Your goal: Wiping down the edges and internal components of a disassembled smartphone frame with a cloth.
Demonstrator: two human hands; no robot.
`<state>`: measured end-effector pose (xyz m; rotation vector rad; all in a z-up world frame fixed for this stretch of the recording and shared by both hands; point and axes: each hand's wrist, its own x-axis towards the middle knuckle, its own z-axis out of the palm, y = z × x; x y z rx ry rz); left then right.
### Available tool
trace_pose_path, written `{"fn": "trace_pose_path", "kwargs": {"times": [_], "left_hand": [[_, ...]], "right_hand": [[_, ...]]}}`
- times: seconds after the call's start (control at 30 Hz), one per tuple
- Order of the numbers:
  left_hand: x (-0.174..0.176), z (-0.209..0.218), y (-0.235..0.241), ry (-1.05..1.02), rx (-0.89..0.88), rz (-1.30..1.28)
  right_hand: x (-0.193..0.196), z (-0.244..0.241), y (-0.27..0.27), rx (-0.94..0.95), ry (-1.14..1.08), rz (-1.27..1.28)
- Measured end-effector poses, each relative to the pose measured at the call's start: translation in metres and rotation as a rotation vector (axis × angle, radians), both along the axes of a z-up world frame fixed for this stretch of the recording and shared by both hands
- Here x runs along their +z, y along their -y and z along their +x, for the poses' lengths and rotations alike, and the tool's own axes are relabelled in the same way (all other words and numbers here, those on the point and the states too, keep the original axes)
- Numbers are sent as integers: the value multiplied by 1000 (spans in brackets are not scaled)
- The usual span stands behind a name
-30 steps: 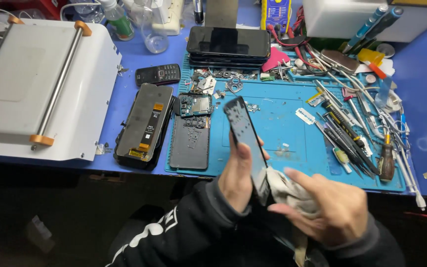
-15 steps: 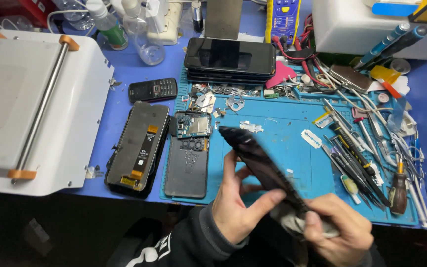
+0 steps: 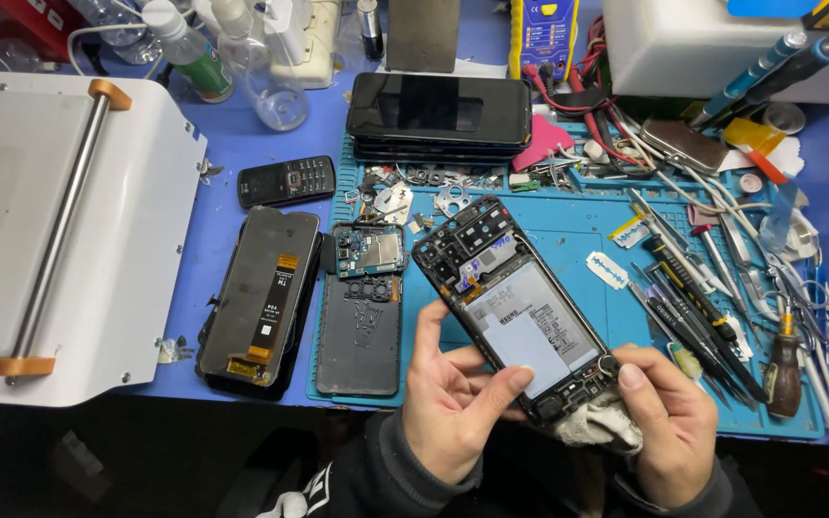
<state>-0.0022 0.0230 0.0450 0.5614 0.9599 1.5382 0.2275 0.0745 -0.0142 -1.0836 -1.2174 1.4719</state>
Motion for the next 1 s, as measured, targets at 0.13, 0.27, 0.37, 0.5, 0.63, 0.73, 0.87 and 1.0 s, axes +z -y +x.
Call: {"fn": "trace_pose_path", "kwargs": {"times": [0.13, 0.27, 0.37, 0.5, 0.63, 0.73, 0.87, 1.0], "left_hand": [[-3, 2, 4, 19, -14, 21], [-8, 6, 4, -11, 20, 106], [-3, 7, 4, -47, 64, 148], [-2, 10, 3, -30, 64, 75], [-13, 14, 2, 25, 57, 109], [-14, 15, -1, 73, 53, 143], [-15, 17, -3, 167, 53, 165], [-8, 16, -4, 206, 50, 153]], "right_hand": [[5, -1, 3, 8, -3, 22], [17, -4, 8, 50, 19, 79], [24, -6, 12, 116, 76, 157], [28, -5, 15, 128, 108, 150], [32, -6, 13, 140, 116, 203], [36, -8, 13, 162, 108, 240], [45, -14, 15, 154, 124, 300], [45, -15, 15, 159, 156, 359]]}}
